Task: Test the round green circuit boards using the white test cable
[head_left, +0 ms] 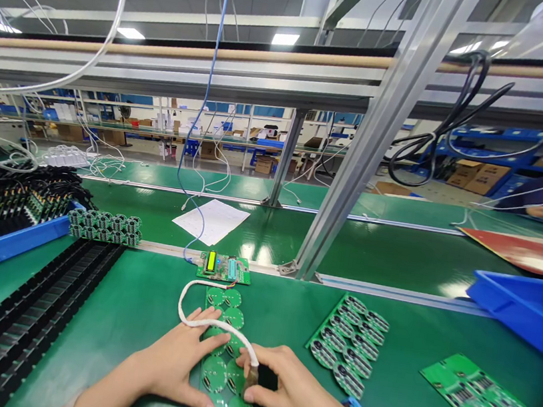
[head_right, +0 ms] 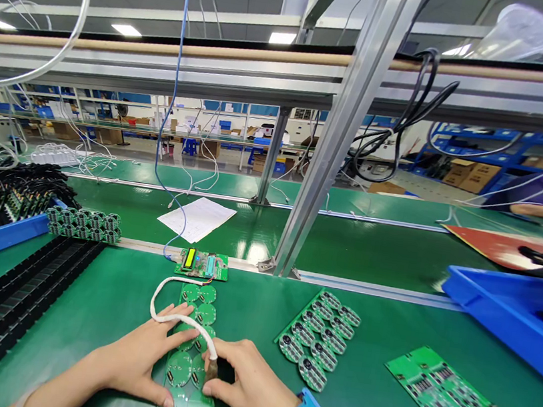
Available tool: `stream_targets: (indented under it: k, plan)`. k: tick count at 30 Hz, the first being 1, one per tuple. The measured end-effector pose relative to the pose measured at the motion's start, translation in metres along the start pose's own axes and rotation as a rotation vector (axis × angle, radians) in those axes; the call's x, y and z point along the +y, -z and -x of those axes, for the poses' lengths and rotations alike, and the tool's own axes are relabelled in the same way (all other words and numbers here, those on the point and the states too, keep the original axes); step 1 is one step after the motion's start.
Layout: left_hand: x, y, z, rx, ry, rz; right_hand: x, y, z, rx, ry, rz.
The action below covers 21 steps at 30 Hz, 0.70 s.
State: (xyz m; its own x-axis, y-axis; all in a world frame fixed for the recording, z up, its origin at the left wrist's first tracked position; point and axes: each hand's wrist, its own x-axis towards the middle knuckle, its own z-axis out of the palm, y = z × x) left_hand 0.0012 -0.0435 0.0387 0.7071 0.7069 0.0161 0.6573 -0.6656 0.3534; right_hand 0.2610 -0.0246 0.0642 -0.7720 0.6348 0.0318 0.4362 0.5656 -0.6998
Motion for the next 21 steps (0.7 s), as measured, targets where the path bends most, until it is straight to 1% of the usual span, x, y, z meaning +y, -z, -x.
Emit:
stream_targets:
  k: [7, 14, 21]
  plan:
    - [0.0012, 0.0008, -0.0004, -0.014, 0.008, -0.007, 0.0001, -0.0002, 0.0002, 0.001, -0.001, -0.004]
    - [0.0010, 0.0001, -0.0001, 0.011, -0.003, 0.005, 0.0009, -0.0006, -0.0001, 0.003, 0.001, -0.005]
    - [-0.0001, -0.0003, -0.0007, 0.007, -0.003, -0.002, 0.0014, -0.0011, 0.0001, 0.001, -0.001, -0.011]
